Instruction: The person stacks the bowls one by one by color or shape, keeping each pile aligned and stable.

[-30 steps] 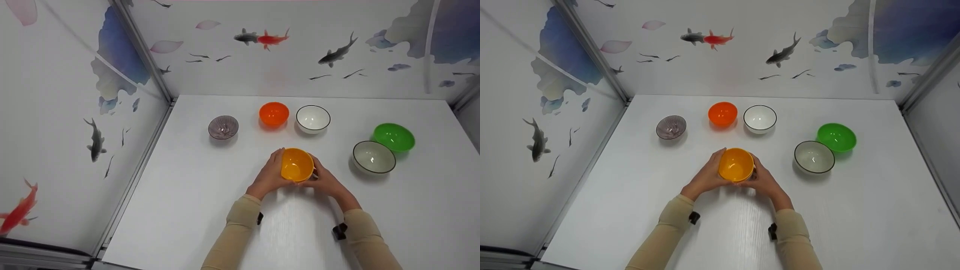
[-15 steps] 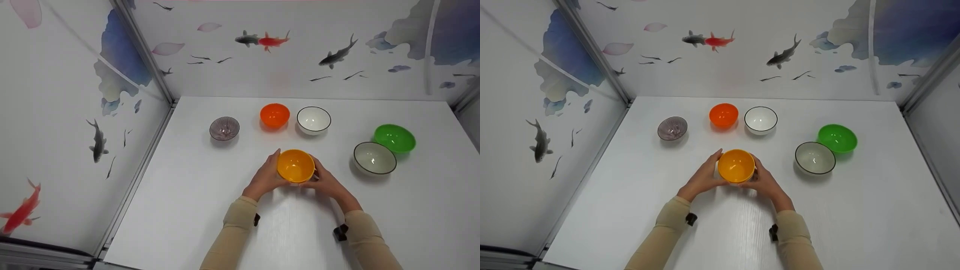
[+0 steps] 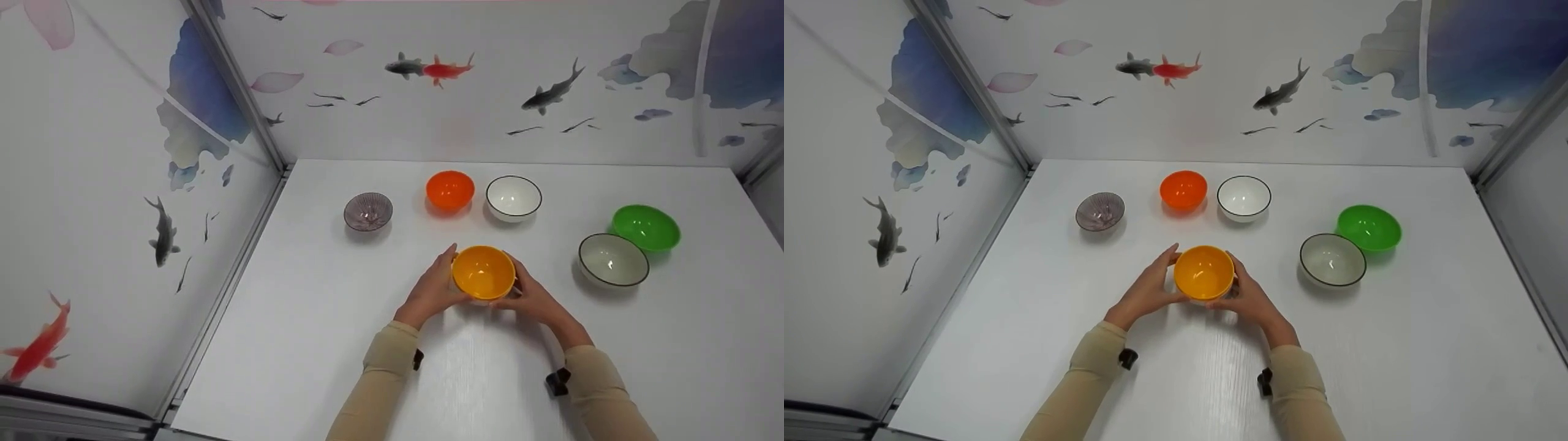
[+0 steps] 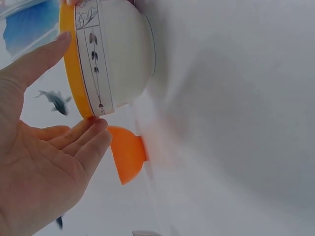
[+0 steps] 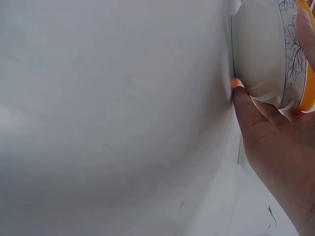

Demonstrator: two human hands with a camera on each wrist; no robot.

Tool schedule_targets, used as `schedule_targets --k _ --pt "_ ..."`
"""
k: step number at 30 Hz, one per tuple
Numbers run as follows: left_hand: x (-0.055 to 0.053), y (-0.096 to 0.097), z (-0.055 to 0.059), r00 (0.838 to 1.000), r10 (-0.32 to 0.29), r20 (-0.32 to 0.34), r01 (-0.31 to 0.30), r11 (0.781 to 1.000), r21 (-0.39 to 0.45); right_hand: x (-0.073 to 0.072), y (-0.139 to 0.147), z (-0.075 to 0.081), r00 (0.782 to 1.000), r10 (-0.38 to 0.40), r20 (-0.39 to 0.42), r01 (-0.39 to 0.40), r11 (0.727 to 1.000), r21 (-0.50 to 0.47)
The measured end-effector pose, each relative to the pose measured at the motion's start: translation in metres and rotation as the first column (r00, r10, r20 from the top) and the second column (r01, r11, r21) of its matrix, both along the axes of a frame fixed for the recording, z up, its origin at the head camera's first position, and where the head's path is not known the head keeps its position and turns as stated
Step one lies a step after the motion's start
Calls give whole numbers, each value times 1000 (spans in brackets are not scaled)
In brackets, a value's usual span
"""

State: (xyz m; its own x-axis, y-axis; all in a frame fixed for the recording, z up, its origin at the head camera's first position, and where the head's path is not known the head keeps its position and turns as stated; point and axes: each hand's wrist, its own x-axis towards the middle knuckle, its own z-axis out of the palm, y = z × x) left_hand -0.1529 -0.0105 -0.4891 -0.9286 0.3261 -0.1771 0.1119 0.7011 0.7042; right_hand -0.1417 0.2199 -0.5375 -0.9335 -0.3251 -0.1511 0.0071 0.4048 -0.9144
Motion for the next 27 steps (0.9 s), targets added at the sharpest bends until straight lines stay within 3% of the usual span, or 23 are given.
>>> schedule_targets --k 14,27 --pt "-3 -21 0 996 -3 -84 0 999 -32 3 -3 3 999 -29 32 29 1000 -6" --pt "-8 -45 -1 996 60 -71 -61 998 -14 1 -2 1 999 -34 26 34 999 14"
